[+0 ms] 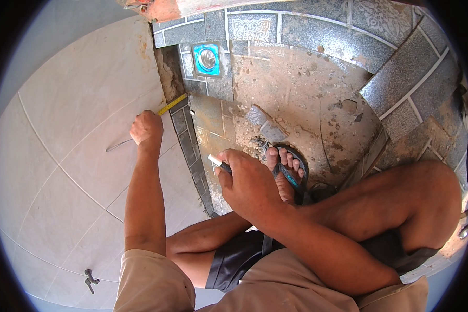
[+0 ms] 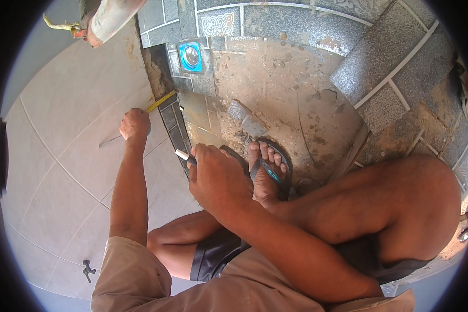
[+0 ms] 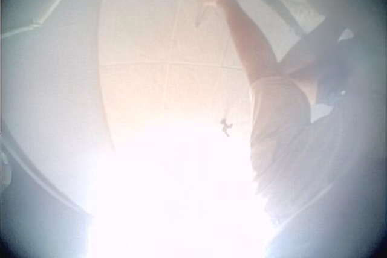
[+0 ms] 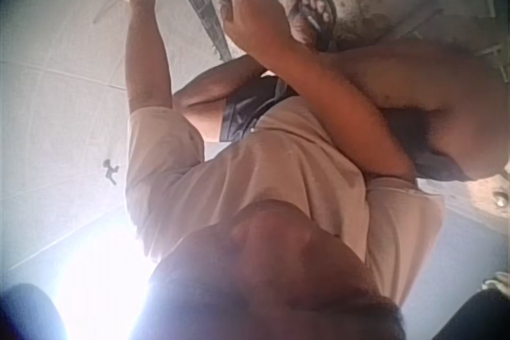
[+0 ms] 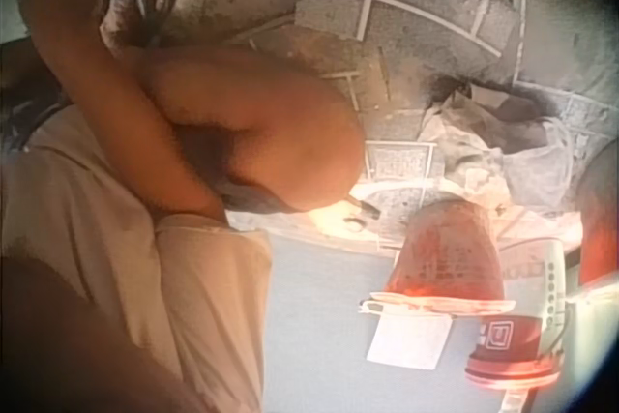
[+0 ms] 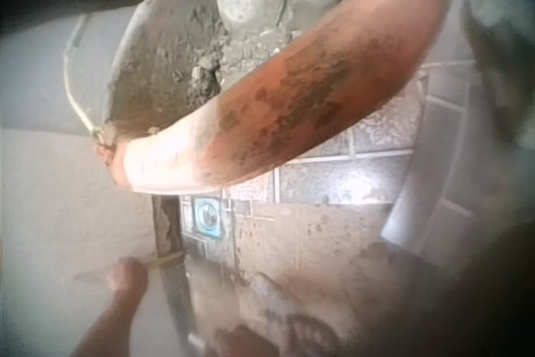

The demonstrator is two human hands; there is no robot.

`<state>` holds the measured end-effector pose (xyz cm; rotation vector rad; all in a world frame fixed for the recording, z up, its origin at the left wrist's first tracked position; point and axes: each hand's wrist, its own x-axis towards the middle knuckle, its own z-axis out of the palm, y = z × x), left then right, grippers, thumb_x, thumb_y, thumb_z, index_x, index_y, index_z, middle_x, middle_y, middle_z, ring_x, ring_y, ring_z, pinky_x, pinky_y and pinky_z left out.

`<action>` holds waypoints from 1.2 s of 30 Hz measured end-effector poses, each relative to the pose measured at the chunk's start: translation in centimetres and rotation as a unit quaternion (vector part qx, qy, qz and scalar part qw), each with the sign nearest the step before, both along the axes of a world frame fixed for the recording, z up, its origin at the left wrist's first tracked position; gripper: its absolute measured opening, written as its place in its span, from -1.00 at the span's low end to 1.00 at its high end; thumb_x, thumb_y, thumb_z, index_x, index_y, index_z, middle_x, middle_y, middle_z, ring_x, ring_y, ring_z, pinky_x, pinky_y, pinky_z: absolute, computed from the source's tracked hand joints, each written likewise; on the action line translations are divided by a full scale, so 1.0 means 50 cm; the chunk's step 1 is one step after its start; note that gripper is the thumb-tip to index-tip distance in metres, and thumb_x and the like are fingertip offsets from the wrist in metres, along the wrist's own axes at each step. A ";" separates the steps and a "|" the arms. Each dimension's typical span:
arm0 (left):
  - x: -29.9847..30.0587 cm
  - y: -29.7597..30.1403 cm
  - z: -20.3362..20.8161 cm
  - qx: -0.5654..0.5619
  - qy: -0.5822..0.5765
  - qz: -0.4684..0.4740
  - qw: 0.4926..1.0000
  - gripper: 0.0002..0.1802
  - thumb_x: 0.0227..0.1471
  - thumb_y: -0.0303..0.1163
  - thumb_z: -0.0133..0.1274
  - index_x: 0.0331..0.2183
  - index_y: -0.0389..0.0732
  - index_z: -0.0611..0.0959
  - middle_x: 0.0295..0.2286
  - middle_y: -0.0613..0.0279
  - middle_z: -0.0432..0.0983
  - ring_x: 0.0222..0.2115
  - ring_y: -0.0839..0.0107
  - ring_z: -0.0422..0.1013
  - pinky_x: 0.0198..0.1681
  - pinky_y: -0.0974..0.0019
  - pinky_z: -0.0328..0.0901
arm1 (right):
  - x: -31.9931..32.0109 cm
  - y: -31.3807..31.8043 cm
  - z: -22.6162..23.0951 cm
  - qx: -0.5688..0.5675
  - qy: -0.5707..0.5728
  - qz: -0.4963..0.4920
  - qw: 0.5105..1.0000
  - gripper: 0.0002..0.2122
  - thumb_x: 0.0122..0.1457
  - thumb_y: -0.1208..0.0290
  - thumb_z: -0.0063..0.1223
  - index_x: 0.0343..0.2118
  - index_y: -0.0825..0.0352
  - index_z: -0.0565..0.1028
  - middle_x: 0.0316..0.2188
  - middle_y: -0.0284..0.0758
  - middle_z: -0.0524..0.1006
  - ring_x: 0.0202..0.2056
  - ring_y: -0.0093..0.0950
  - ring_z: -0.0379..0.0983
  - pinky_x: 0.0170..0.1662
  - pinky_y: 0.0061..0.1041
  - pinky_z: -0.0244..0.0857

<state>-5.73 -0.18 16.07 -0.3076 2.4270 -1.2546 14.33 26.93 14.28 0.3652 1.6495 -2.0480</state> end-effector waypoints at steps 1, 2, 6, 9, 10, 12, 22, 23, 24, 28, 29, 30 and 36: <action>0.000 0.000 0.000 0.000 0.000 -0.002 1.000 -0.69 0.18 -0.25 0.02 -0.24 -0.13 0.81 -0.18 -0.03 0.71 -0.12 -0.05 0.63 -0.05 -0.02 0.51 | 0.000 0.000 0.000 0.001 0.002 0.000 1.000 -0.80 0.25 0.47 0.16 -0.12 0.44 0.54 -0.20 -0.01 0.65 -0.11 -0.05 0.61 -0.03 -0.19 0.46; 0.000 0.000 0.000 0.000 0.001 -0.003 1.000 -0.69 0.18 -0.25 0.02 -0.24 -0.13 0.81 -0.18 -0.03 0.71 -0.11 -0.05 0.63 -0.05 -0.02 0.50 | 0.000 0.001 -0.001 0.000 0.003 -0.002 1.000 -0.80 0.25 0.47 0.16 -0.12 0.45 0.54 -0.20 -0.01 0.64 -0.11 -0.05 0.61 -0.03 -0.19 0.46; 0.002 0.000 0.001 0.004 0.000 -0.004 1.000 -0.69 0.17 -0.26 0.02 -0.24 -0.13 0.81 -0.18 -0.03 0.71 -0.12 -0.06 0.63 -0.05 -0.02 0.50 | 0.001 0.001 0.000 -0.005 -0.001 0.000 1.000 -0.79 0.25 0.47 0.16 -0.12 0.45 0.54 -0.20 0.00 0.64 -0.11 -0.04 0.61 -0.03 -0.18 0.46; 0.001 0.000 0.001 0.004 0.003 -0.001 1.000 -0.69 0.18 -0.25 0.02 -0.24 -0.13 0.81 -0.18 -0.02 0.71 -0.12 -0.06 0.63 -0.05 -0.02 0.50 | 0.000 0.001 0.000 -0.004 0.002 -0.004 1.000 -0.79 0.25 0.47 0.16 -0.11 0.45 0.54 -0.21 -0.01 0.64 -0.12 -0.04 0.61 -0.03 -0.18 0.45; 0.001 0.001 0.001 0.004 0.003 0.002 1.000 -0.68 0.18 -0.25 0.01 -0.24 -0.13 0.81 -0.17 -0.02 0.71 -0.12 -0.06 0.63 -0.05 -0.02 0.50 | 0.000 0.001 0.000 -0.004 0.003 -0.005 1.000 -0.79 0.25 0.47 0.16 -0.11 0.45 0.54 -0.21 -0.01 0.64 -0.12 -0.04 0.61 -0.03 -0.18 0.45; 0.001 0.002 0.002 0.008 0.002 0.006 1.000 -0.68 0.18 -0.23 0.02 -0.24 -0.12 0.81 -0.17 -0.02 0.71 -0.11 -0.06 0.62 -0.04 -0.03 0.50 | 0.000 0.001 -0.001 -0.004 0.003 -0.004 1.000 -0.79 0.25 0.47 0.16 -0.11 0.45 0.54 -0.21 -0.01 0.64 -0.12 -0.04 0.60 -0.03 -0.18 0.45; 0.002 -0.034 0.024 0.124 0.035 0.028 0.991 -0.63 0.15 -0.10 0.10 -0.15 -0.08 0.82 -0.19 -0.01 0.71 -0.16 -0.03 0.62 -0.06 0.01 0.48 | -0.012 0.007 0.002 0.020 0.013 -0.007 1.000 -0.80 0.24 0.43 0.19 -0.17 0.45 0.55 -0.27 -0.01 0.63 -0.17 -0.03 0.60 -0.08 -0.18 0.44; 0.005 -0.037 0.031 0.150 0.043 0.022 0.988 -0.63 0.15 -0.11 0.11 -0.15 -0.10 0.82 -0.20 -0.02 0.71 -0.17 -0.03 0.62 -0.08 0.03 0.48 | -0.017 0.013 0.002 0.025 0.001 0.018 1.000 -0.80 0.24 0.42 0.20 -0.19 0.46 0.55 -0.28 0.00 0.63 -0.19 -0.04 0.61 -0.11 -0.18 0.45; 0.011 -0.036 0.041 0.207 0.034 0.049 0.976 -0.64 0.15 -0.14 0.13 -0.16 -0.13 0.82 -0.24 -0.02 0.72 -0.21 0.01 0.63 -0.11 0.05 0.48 | -0.023 0.019 0.002 0.010 -0.001 0.011 1.000 -0.78 0.25 0.38 0.22 -0.20 0.46 0.54 -0.29 -0.01 0.63 -0.21 -0.09 0.62 -0.13 -0.20 0.45; 0.076 0.015 0.111 0.405 0.024 0.174 0.897 -0.68 0.15 -0.24 0.18 -0.21 -0.28 0.80 -0.38 0.03 0.73 -0.32 0.22 0.62 -0.19 0.17 0.45 | -0.043 0.029 -0.008 -0.034 -0.078 -0.006 0.996 -0.66 0.29 0.22 0.26 -0.22 0.49 0.53 -0.33 -0.05 0.64 -0.27 -0.29 0.64 -0.21 -0.26 0.46; 0.105 0.040 0.130 0.454 0.027 0.220 0.863 -0.69 0.15 -0.26 0.18 -0.22 -0.32 0.80 -0.41 0.05 0.73 -0.35 0.28 0.61 -0.20 0.20 0.43 | -0.046 0.027 -0.010 -0.043 -0.079 -0.045 0.995 -0.62 0.30 0.17 0.26 -0.21 0.50 0.53 -0.33 -0.07 0.64 -0.28 -0.34 0.64 -0.23 -0.28 0.47; 0.130 0.066 0.148 0.471 0.015 0.232 0.851 -0.69 0.16 -0.26 0.18 -0.24 -0.33 0.79 -0.42 0.12 0.72 -0.38 0.36 0.57 -0.24 0.24 0.42 | -0.055 0.014 -0.012 0.001 -0.073 -0.092 0.993 -0.56 0.33 0.09 0.24 -0.16 0.51 0.52 -0.36 -0.15 0.61 -0.30 -0.42 0.58 -0.28 -0.31 0.47; 0.237 0.183 0.227 0.589 -0.089 0.248 0.764 -0.69 0.21 -0.26 0.14 -0.27 -0.33 0.77 -0.45 0.23 0.67 -0.41 0.50 0.50 -0.28 0.34 0.38 | -0.075 0.030 -0.030 -0.105 -0.164 -0.204 0.959 -0.71 0.36 0.21 0.20 -0.21 0.42 0.54 -0.50 -0.29 0.57 -0.55 -0.51 0.46 -0.46 -0.47 0.35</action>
